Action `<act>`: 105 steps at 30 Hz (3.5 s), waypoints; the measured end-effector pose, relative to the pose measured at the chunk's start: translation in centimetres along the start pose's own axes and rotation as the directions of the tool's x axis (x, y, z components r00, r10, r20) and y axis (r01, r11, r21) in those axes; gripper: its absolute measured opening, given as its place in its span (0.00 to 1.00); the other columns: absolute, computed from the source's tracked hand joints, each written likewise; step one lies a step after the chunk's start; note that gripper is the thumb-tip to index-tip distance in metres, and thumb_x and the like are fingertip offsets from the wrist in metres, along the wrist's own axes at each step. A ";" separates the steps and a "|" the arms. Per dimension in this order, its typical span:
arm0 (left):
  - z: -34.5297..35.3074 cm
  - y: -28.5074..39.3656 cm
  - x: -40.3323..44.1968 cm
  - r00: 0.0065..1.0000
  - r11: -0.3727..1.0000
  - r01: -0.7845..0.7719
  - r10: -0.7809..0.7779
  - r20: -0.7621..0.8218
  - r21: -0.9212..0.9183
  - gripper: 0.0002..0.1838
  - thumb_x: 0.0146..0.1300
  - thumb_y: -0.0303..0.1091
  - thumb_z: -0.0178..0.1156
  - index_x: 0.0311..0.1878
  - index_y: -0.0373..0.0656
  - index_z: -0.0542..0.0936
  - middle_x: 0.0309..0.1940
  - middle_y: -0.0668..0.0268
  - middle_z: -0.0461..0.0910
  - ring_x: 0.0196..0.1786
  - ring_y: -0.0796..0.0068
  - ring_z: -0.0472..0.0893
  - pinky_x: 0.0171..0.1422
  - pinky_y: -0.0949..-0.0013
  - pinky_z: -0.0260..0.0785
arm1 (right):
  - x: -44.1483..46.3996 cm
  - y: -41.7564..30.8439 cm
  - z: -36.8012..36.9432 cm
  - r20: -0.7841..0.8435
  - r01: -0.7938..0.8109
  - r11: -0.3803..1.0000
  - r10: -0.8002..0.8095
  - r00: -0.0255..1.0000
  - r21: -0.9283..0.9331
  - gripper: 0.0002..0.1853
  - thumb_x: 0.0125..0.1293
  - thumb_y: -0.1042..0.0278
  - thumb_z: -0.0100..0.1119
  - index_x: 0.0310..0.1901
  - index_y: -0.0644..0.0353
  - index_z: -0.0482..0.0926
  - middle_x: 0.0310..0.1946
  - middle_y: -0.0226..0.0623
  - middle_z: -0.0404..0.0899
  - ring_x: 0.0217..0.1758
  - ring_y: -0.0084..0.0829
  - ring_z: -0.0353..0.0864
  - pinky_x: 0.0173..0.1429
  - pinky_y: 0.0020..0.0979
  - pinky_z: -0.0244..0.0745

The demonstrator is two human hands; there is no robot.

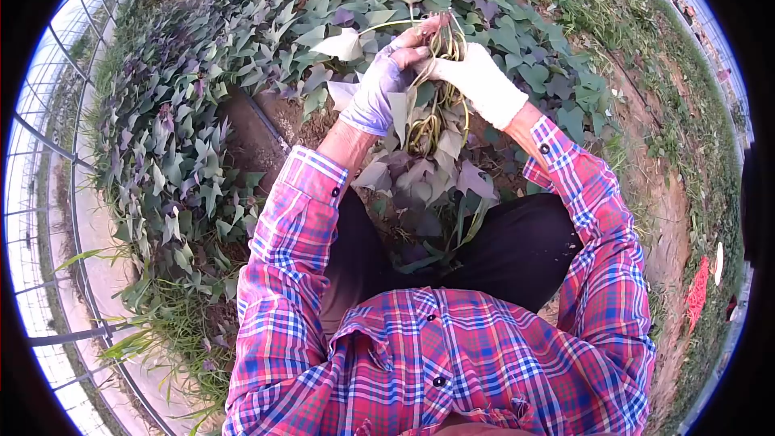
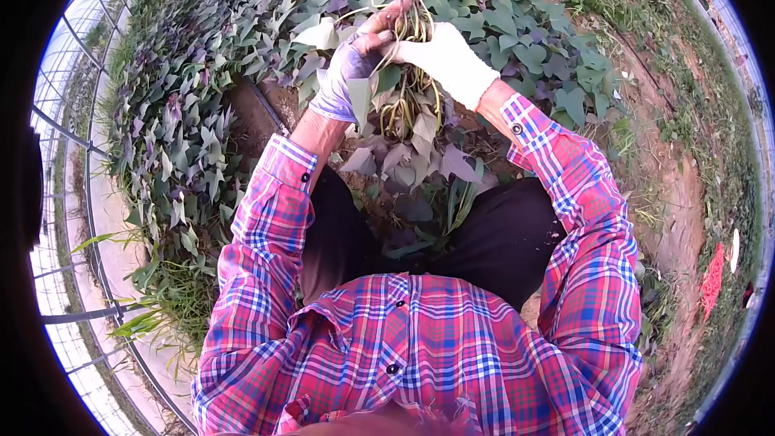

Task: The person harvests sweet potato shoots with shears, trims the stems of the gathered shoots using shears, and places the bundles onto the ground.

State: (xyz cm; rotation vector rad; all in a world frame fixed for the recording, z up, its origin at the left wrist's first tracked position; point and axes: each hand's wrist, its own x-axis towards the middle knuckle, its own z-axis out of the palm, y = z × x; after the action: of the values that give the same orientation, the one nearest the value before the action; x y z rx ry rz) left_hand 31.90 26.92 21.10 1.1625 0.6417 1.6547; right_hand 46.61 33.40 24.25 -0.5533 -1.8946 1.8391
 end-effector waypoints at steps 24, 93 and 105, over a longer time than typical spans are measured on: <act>-0.9 -2.0 -3.0 0.977 0.722 0.099 0.060 -0.204 0.685 0.15 0.54 0.25 0.64 0.46 0.32 0.77 0.39 0.67 0.80 0.37 0.79 0.75 0.46 0.74 0.69 | -0.6 -5.1 2.1 -0.395 -0.061 0.969 -0.039 0.918 -0.238 0.26 0.49 0.48 0.62 0.28 0.71 0.80 0.26 0.52 0.80 0.32 0.44 0.82 0.39 0.38 0.75; -0.8 0.4 -2.8 0.754 0.788 0.584 -0.438 -0.490 0.194 0.23 0.55 0.32 0.65 0.54 0.38 0.75 0.45 0.64 0.80 0.42 0.70 0.80 0.50 0.66 0.74 | -28.7 26.7 -13.0 -0.661 -0.665 -0.034 -0.082 0.746 -0.746 0.27 0.52 0.66 0.58 0.57 0.50 0.72 0.57 0.41 0.68 0.66 0.41 0.61 0.65 0.45 0.56; 17.4 -7.2 5.8 0.816 0.796 0.521 -0.570 0.092 0.307 0.17 0.58 0.29 0.62 0.50 0.36 0.77 0.41 0.65 0.80 0.41 0.76 0.78 0.51 0.71 0.70 | -22.1 1.6 -9.2 -0.635 -0.061 0.913 -0.232 0.736 -0.404 0.53 0.49 0.47 0.68 0.70 0.62 0.50 0.66 0.52 0.61 0.68 0.44 0.64 0.70 0.37 0.59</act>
State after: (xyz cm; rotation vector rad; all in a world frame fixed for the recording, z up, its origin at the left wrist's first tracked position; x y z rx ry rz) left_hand 50.31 33.13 24.51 1.1559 1.0016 0.9721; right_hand 69.97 28.56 22.06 -1.0786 -1.7119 0.9521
